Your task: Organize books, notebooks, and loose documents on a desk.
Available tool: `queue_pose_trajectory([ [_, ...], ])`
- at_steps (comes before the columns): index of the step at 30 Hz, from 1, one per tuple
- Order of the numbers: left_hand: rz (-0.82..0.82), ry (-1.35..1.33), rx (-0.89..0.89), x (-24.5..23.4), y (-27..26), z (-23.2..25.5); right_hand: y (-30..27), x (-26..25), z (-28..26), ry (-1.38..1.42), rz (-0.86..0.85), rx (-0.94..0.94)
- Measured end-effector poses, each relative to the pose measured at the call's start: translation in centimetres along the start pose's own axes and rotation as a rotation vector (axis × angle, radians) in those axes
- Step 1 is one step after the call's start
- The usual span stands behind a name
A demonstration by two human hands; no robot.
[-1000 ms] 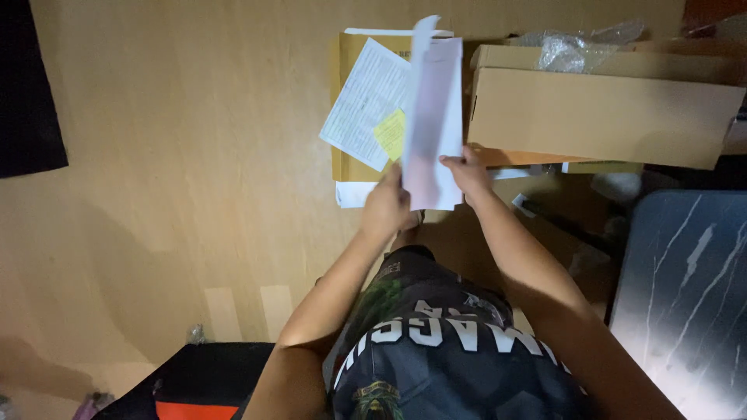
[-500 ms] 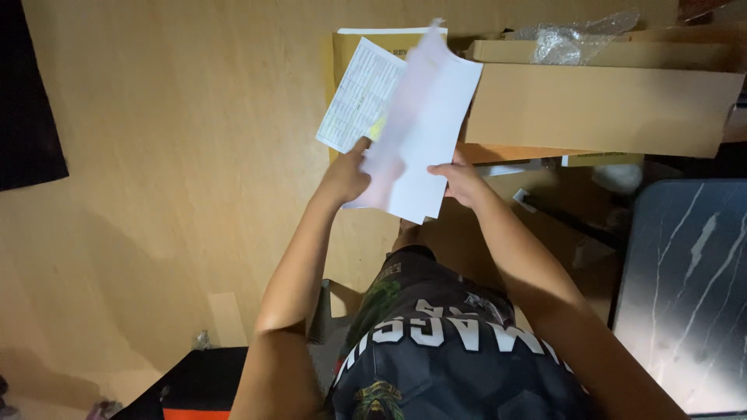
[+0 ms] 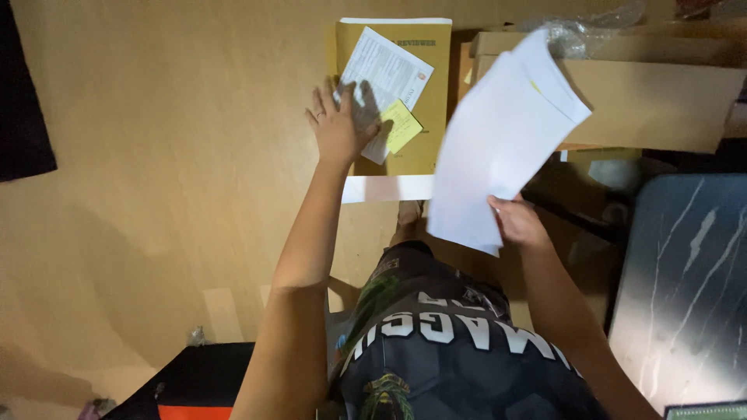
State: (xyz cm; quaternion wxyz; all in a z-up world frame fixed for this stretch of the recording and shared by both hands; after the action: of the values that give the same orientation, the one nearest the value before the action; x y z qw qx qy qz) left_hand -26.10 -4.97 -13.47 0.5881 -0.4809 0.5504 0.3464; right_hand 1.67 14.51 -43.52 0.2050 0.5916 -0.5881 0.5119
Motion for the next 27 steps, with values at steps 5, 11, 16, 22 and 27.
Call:
queue_pose_trajectory([
  [5,-0.123,-0.015,-0.215,2.5,-0.9,-0.5,-7.0,2.9,-4.1,-0.081,0.305,0.033],
  [11,0.012,0.004,-0.286,5.3,-3.2,-1.2,-8.2,3.9,-7.0,-0.063,0.186,-0.157],
  [16,0.056,-0.077,-0.326,5.9,-4.4,-0.9,-5.0,4.0,-9.3,-0.067,0.102,-0.198],
  [22,0.279,-0.880,-0.169,4.1,-5.1,-5.9,3.2,8.4,-11.8,-0.428,0.126,0.006],
  [27,-0.042,-1.087,0.209,2.2,-3.5,-0.3,12.8,8.5,-9.2,-0.591,0.216,-0.208],
])
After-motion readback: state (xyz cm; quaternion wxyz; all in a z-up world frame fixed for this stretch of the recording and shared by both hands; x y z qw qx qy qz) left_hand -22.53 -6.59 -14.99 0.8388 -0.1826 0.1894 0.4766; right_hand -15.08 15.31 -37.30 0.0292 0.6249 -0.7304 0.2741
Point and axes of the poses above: each hand's wrist, its own y-axis towards the middle knuckle, its own x-axis out of the palm, z = x × y, the point moved 10 cm from there along y, towards the middle knuckle, and after that the axes turned 9 degrees about -z, right-handed, at the moved point
